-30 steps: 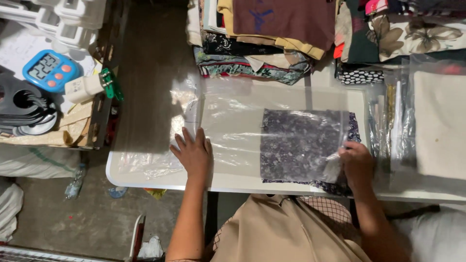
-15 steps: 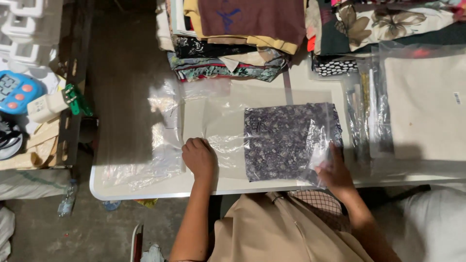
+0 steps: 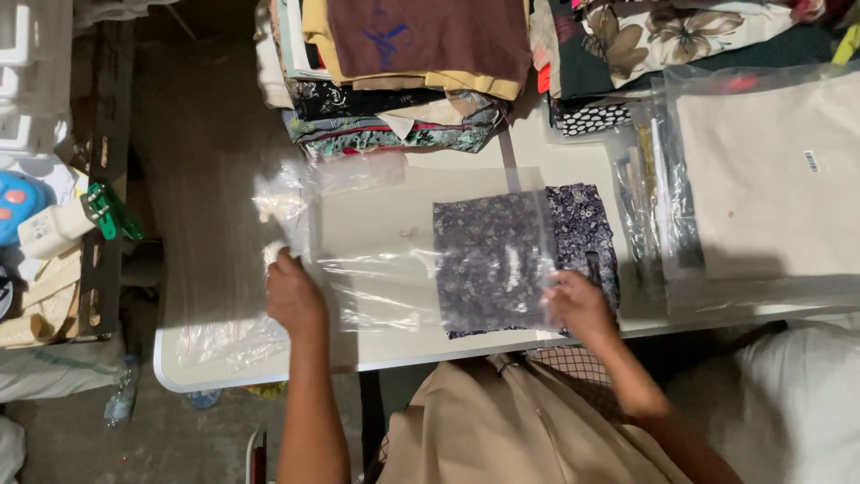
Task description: Folding clothes and placing them into individual plastic bags.
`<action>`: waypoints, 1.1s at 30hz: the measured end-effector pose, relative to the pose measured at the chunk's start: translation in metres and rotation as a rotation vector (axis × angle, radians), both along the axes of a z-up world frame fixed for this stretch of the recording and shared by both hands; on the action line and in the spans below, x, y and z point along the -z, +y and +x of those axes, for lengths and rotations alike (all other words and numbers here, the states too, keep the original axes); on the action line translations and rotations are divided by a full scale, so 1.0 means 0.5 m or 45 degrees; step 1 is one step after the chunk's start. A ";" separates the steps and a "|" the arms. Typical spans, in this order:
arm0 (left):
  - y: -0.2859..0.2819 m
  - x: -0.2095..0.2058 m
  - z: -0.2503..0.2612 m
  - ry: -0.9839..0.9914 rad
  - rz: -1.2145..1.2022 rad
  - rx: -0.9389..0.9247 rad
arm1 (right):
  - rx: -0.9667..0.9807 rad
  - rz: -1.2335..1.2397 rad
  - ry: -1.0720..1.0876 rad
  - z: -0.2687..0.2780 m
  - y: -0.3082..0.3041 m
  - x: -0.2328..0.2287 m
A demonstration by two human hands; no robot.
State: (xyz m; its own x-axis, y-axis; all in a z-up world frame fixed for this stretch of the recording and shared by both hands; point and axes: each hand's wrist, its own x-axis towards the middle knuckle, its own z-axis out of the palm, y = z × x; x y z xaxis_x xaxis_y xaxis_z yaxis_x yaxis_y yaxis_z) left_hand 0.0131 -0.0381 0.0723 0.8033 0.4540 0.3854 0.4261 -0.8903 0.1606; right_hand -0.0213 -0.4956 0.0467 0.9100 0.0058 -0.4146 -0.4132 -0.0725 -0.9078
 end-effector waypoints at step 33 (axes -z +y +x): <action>0.074 0.080 -0.002 -0.225 0.280 -0.031 | -0.452 -0.440 0.013 -0.022 0.086 0.010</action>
State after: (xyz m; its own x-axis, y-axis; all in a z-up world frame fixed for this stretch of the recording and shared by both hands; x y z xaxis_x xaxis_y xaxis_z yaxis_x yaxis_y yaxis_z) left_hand 0.0124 -0.0012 0.0324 0.7049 0.3620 0.6099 0.4303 -0.9019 0.0380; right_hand -0.0324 -0.4526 0.0415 0.8726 0.1754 -0.4558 -0.3170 -0.5066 -0.8018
